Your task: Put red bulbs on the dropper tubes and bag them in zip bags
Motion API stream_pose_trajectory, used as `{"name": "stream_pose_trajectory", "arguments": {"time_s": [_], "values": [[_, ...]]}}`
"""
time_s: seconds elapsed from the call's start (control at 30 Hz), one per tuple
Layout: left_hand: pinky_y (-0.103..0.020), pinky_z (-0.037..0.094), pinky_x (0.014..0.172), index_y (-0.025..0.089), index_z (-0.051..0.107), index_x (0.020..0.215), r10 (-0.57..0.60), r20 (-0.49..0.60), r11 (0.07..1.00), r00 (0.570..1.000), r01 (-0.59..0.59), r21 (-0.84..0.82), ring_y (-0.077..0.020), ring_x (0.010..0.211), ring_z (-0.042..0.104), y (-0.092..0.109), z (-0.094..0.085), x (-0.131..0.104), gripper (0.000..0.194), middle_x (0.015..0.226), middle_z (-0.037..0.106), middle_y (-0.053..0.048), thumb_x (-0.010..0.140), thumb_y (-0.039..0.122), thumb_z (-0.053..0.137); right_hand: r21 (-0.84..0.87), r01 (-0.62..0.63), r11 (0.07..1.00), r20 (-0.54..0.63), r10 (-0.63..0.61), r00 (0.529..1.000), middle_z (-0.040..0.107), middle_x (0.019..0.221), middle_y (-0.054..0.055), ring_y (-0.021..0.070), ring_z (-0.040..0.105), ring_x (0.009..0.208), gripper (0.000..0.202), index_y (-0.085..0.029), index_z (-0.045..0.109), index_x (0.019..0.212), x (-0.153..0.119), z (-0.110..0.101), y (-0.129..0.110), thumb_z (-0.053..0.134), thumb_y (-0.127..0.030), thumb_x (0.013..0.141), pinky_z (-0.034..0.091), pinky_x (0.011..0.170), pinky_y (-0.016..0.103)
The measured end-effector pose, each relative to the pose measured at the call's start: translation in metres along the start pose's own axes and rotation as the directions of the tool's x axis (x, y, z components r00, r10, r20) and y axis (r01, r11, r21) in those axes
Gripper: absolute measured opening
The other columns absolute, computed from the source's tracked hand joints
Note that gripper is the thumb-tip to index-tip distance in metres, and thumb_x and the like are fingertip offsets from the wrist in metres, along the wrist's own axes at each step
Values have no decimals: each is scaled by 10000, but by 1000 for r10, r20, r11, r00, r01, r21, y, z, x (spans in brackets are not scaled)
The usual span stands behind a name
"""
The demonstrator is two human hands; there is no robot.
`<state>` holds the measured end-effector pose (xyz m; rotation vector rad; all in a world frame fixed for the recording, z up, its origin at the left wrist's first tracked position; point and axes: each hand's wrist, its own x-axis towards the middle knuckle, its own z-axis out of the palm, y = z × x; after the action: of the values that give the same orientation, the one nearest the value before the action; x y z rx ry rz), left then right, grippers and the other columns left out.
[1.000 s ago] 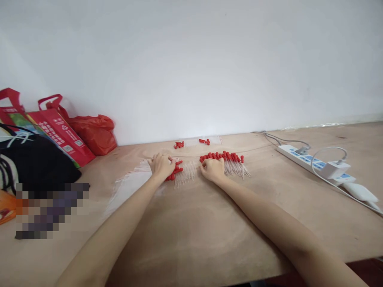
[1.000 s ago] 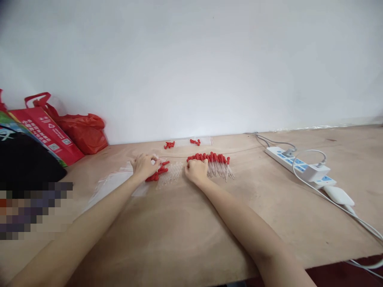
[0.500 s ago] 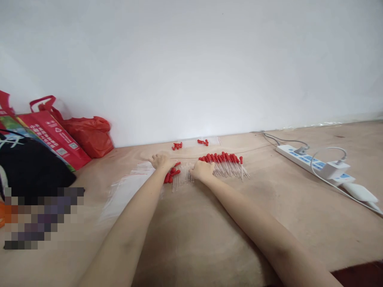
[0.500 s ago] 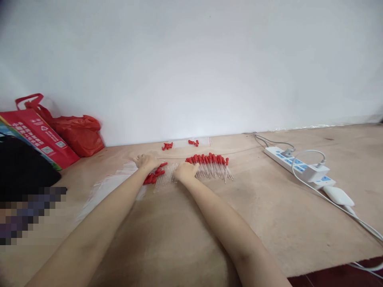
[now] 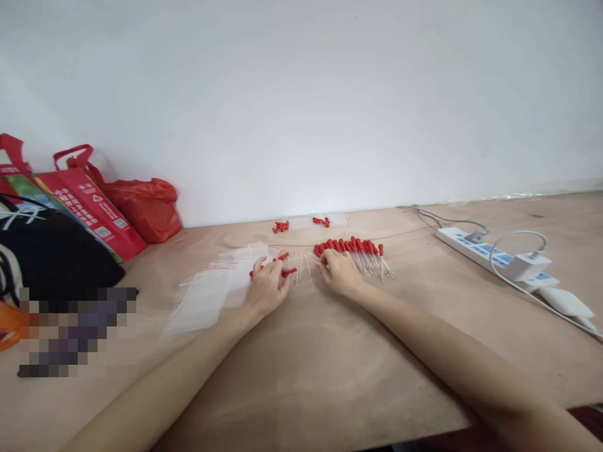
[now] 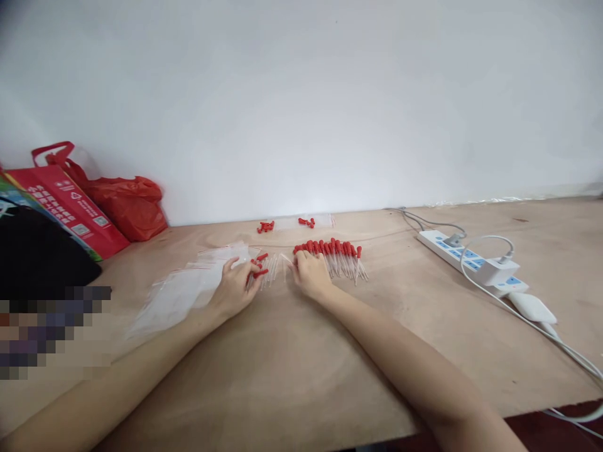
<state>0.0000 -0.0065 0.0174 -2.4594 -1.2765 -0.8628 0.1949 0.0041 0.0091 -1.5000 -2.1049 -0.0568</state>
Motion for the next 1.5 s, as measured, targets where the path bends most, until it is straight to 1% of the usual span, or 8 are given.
{"name": "stream_pose_trajectory", "arguments": {"time_s": [0.07, 0.13, 0.27, 0.43, 0.73, 1.1, 1.33, 1.5], "values": [[-406, 229, 943, 177, 510, 858, 52, -20, 997, 998, -53, -56, -174, 799, 585, 8, 0, -14, 103, 800, 639, -27, 799, 193, 427, 10, 178, 984, -66, -177, 982, 636, 817, 49, 148, 549, 718, 168, -143, 524, 824, -20, -5, 12, 403, -256, 849, 259, 754, 306], [-404, 244, 915, 183, 526, 939, 67, -26, 993, 997, -69, -91, -183, 852, 575, 13, 1, -21, 158, 849, 644, -37, 806, 189, 439, -2, 309, 951, -119, -307, 944, 629, 763, 25, 129, 534, 669, 154, -153, 521, 804, -36, -9, 22, 400, -235, 854, 243, 760, 308], [-382, 261, 859, 221, 589, 886, 57, -11, 991, 998, -58, -125, -171, 837, 564, 19, 3, -22, 130, 820, 645, -9, 816, 201, 481, -18, 420, 907, -176, -416, 892, 615, 720, 3, 113, 516, 639, 131, -161, 522, 791, -50, -12, 26, 413, -207, 848, 232, 751, 305], [-397, 211, 885, 224, 602, 807, 50, -13, 988, 999, -51, -148, -160, 812, 567, 19, 4, -23, 70, 795, 657, 13, 808, 240, 534, -38, 466, 884, -207, -463, 862, 607, 705, 3, 110, 509, 640, 135, -160, 528, 786, -47, -10, 16, 409, -192, 843, 223, 769, 314], [-408, 172, 895, 227, 610, 832, 75, -2, 984, 997, -74, -163, -154, 785, 577, 25, 3, -24, 113, 787, 677, 17, 835, 252, 500, -65, 517, 853, -181, -520, 835, 599, 703, 15, 109, 480, 611, 170, -153, 536, 788, -47, -4, 11, 389, -208, 853, 232, 714, 298], [-403, 209, 885, 221, 610, 825, 57, -17, 983, 998, -59, -176, -151, 751, 584, 28, 1, -24, 158, 786, 682, 9, 851, 270, 463, -4, 476, 880, -124, -472, 873, 603, 731, 18, 109, 479, 627, 189, -155, 540, 801, -49, -8, 8, 373, -222, 860, 228, 731, 302], [-382, 217, 876, 209, 600, 792, 110, 4, 976, 994, -108, -187, -138, 736, 583, 30, -1, -24, 181, 745, 672, 19, 859, 251, 437, 80, 509, 857, -92, -502, 860, 604, 708, 1, 104, 485, 635, 229, -178, 574, 778, -46, -9, 11, 355, -146, 838, 208, 723, 305], [-399, 186, 896, 210, 593, 775, 148, 51, 969, 988, -134, -207, -145, 749, 576, 30, -1, -24, 187, 732, 668, 19, 861, 253, 432, 27, 526, 850, -89, -522, 848, 600, 701, -5, 107, 489, 661, 228, -180, 587, 707, -44, -14, 10, 388, -113, 797, 191, 700, 314]]}}
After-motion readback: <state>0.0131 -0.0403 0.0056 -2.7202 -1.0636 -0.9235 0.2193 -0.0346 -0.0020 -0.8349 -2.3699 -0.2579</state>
